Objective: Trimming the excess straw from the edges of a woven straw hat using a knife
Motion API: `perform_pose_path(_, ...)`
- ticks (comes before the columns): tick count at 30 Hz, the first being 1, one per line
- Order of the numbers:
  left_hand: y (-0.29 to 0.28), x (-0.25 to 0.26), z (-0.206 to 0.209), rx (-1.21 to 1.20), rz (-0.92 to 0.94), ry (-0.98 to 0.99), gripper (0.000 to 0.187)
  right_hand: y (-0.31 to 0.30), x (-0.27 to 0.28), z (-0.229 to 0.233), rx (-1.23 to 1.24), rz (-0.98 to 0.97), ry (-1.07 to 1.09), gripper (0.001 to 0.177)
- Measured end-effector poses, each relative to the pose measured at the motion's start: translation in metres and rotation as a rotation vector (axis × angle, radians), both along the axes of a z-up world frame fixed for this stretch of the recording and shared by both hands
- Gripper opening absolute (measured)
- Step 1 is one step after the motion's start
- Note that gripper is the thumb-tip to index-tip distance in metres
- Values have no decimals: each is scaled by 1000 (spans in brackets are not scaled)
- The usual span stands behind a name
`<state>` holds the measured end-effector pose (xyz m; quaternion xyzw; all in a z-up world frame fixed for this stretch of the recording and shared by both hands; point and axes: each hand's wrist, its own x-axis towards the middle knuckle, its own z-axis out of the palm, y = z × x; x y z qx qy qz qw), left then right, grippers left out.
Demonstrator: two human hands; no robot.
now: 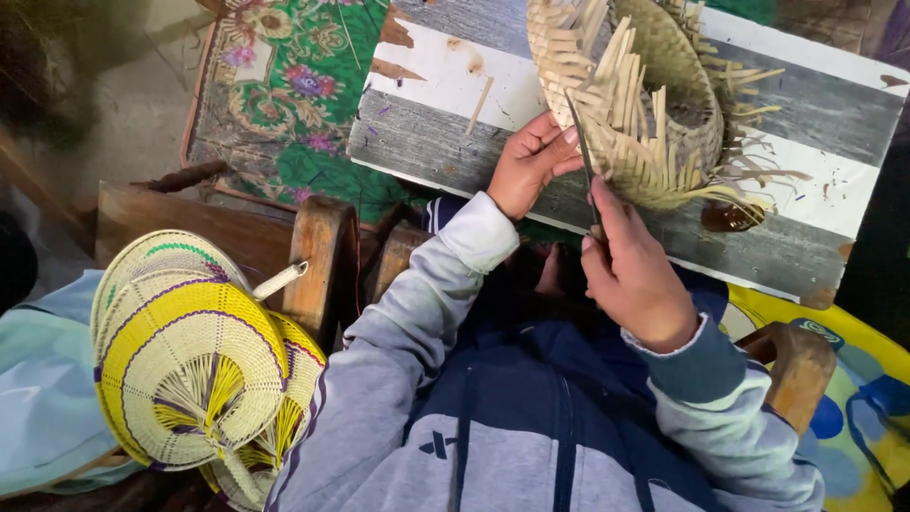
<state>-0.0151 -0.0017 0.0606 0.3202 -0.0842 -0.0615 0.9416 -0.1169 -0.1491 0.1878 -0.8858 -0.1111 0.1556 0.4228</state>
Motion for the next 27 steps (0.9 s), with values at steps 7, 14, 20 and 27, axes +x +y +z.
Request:
perform_pose_path(7, 2, -1, 10, -19, 13, 18, 28, 16, -5, 22, -84, 17, -100, 61)
perform_pose_path(14, 2, -1, 17, -19, 24, 33, 20, 24, -8, 33, -142, 41, -201, 61)
perform_pose_path(20, 0, -1, 14, -26, 51, 64, 16, 28, -11, 30, -197, 48, -268, 62)
perform_pose_path(27, -2, 0, 5, -23, 65, 98, 12, 27, -13, 23, -226, 44, -299, 64)
